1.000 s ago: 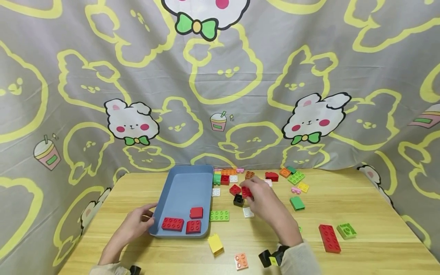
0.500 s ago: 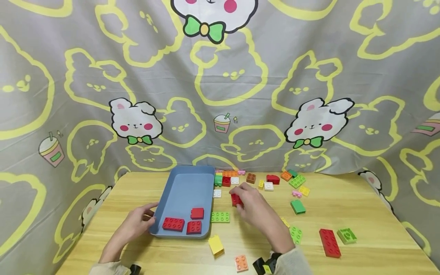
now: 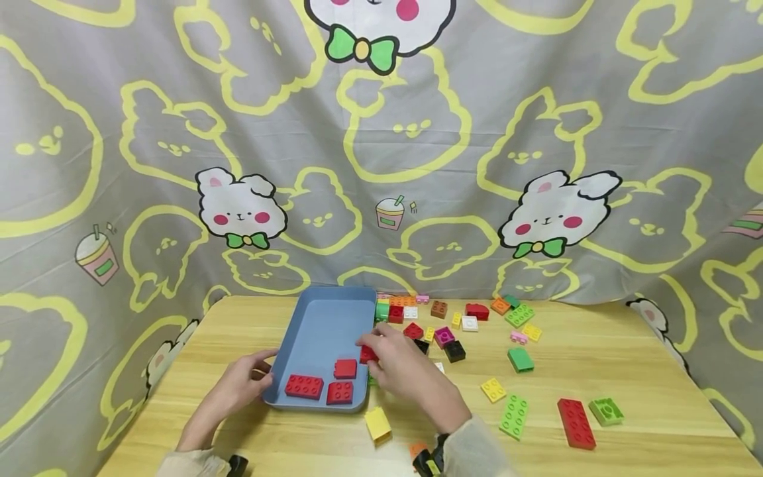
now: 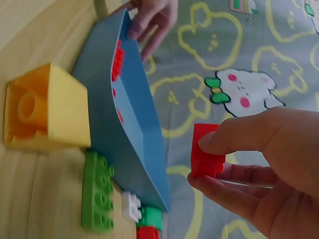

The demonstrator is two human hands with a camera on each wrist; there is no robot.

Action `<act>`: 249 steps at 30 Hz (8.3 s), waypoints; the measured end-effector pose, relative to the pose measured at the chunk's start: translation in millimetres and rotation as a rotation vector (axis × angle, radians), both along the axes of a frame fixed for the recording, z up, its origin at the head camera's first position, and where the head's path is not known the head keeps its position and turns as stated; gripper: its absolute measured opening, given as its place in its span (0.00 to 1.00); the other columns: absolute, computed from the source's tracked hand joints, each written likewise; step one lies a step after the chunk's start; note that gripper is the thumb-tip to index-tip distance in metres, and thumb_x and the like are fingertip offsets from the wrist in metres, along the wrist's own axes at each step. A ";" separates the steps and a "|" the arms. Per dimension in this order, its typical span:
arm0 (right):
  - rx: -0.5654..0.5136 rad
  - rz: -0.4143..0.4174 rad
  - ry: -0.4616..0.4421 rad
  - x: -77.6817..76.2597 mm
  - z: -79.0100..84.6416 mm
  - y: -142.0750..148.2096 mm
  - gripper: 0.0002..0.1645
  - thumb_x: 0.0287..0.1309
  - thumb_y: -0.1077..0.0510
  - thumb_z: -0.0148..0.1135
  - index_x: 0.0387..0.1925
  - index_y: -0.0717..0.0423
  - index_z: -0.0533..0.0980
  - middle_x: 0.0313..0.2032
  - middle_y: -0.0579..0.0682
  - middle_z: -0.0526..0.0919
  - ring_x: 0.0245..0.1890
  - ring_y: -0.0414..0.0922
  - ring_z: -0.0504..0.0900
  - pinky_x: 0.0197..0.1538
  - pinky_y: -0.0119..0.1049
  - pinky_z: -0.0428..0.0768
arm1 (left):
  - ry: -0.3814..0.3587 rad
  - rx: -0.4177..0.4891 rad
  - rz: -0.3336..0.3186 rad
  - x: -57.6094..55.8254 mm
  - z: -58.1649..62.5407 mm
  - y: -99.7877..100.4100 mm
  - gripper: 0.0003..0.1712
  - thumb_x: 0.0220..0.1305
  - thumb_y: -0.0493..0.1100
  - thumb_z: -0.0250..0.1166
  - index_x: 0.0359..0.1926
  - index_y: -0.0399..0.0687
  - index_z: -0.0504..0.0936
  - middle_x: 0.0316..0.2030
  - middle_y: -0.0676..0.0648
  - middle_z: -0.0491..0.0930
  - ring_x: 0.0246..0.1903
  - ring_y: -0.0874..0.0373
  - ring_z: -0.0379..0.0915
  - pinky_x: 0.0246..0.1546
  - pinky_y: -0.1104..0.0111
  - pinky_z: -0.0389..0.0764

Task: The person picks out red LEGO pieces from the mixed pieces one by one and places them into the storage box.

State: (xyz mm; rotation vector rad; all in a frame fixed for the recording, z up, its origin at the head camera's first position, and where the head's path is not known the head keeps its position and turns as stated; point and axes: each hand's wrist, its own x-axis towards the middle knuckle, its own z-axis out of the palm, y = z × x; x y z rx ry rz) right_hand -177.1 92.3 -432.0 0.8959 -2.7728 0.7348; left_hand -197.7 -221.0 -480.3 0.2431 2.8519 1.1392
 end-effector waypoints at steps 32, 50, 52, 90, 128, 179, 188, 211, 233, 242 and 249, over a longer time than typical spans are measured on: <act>0.117 0.162 -0.022 -43.7 -17.5 -94.2 0.20 0.53 0.67 0.68 0.50 0.58 0.83 0.44 0.51 0.83 0.40 0.40 0.79 0.42 0.28 0.83 | -0.020 0.010 0.004 0.7 0.7 -3.2 0.29 0.58 0.26 0.62 0.62 0.32 0.75 0.33 0.40 0.81 0.32 0.53 0.79 0.22 0.66 0.84; 0.215 0.068 -0.144 -57.4 -26.6 -116.3 0.18 0.52 0.68 0.67 0.47 0.56 0.84 0.42 0.49 0.85 0.40 0.41 0.78 0.48 0.32 0.83 | -0.021 0.039 -0.006 -1.2 1.6 0.3 0.28 0.58 0.26 0.61 0.62 0.31 0.74 0.32 0.40 0.80 0.31 0.53 0.78 0.22 0.66 0.85; 0.222 0.073 -0.140 -57.9 -28.0 -118.3 0.17 0.52 0.68 0.68 0.46 0.56 0.85 0.41 0.49 0.85 0.39 0.41 0.78 0.47 0.32 0.83 | -0.024 0.044 -0.009 -1.2 1.3 0.1 0.29 0.58 0.26 0.61 0.62 0.30 0.74 0.33 0.39 0.81 0.31 0.53 0.78 0.21 0.66 0.85; 0.026 -0.097 0.031 -106.1 28.8 8.4 0.20 0.55 0.68 0.65 0.51 0.62 0.79 0.48 0.59 0.81 0.49 0.55 0.79 0.50 0.49 0.82 | -0.013 0.042 -0.040 -6.3 4.4 0.8 0.29 0.58 0.26 0.60 0.63 0.31 0.73 0.32 0.40 0.80 0.32 0.53 0.78 0.22 0.67 0.85; 0.210 -0.205 -0.134 -131.1 -32.4 27.1 0.11 0.45 0.70 0.68 0.35 0.63 0.81 0.30 0.52 0.80 0.29 0.48 0.74 0.34 0.41 0.79 | -0.023 0.038 -0.037 -2.5 1.5 -0.5 0.29 0.59 0.26 0.60 0.63 0.31 0.73 0.32 0.40 0.80 0.31 0.53 0.77 0.23 0.66 0.85; 0.173 0.048 0.036 -99.2 -3.0 -26.1 0.16 0.46 0.55 0.74 0.18 0.52 0.73 0.17 0.43 0.71 0.21 0.39 0.71 0.23 0.32 0.72 | -0.036 0.034 -0.018 -0.8 2.0 -0.3 0.29 0.59 0.27 0.61 0.63 0.31 0.73 0.31 0.41 0.79 0.29 0.53 0.77 0.22 0.65 0.85; 0.140 0.074 0.033 -98.6 -10.7 -37.4 0.19 0.45 0.55 0.76 0.14 0.48 0.71 0.15 0.41 0.71 0.20 0.38 0.71 0.23 0.31 0.72 | -0.051 0.033 -0.019 0.5 1.8 -1.9 0.29 0.59 0.26 0.61 0.64 0.31 0.73 0.34 0.39 0.80 0.31 0.52 0.77 0.23 0.65 0.85; 0.190 0.097 -0.045 -95.6 -34.3 -50.7 0.12 0.45 0.57 0.77 0.15 0.51 0.80 0.14 0.39 0.76 0.17 0.35 0.75 0.21 0.28 0.77 | -0.053 0.055 -0.010 1.8 1.1 -1.2 0.29 0.58 0.26 0.60 0.63 0.30 0.73 0.33 0.39 0.79 0.31 0.52 0.77 0.22 0.64 0.86; 0.147 0.063 -0.053 -91.4 -22.1 -50.3 0.08 0.54 0.54 0.71 0.25 0.51 0.80 0.20 0.42 0.76 0.21 0.37 0.74 0.24 0.28 0.77 | -0.044 0.041 -0.020 2.2 1.6 -0.7 0.29 0.58 0.26 0.61 0.63 0.30 0.73 0.34 0.38 0.80 0.32 0.51 0.78 0.22 0.65 0.86; 0.080 -0.018 -0.009 -94.7 -9.0 -30.0 0.11 0.58 0.55 0.65 0.42 0.55 0.82 0.35 0.48 0.84 0.34 0.42 0.80 0.36 0.35 0.82 | -0.043 0.064 -0.035 2.0 0.0 -2.2 0.30 0.58 0.25 0.60 0.63 0.30 0.72 0.33 0.38 0.80 0.32 0.51 0.78 0.20 0.66 0.85; -0.001 -0.087 -0.021 -101.8 -8.6 -8.1 0.12 0.58 0.58 0.64 0.45 0.53 0.81 0.38 0.51 0.84 0.37 0.46 0.82 0.40 0.40 0.84 | -0.049 0.073 -0.038 1.5 0.0 -2.4 0.30 0.58 0.26 0.60 0.63 0.30 0.72 0.34 0.38 0.80 0.33 0.50 0.78 0.19 0.67 0.85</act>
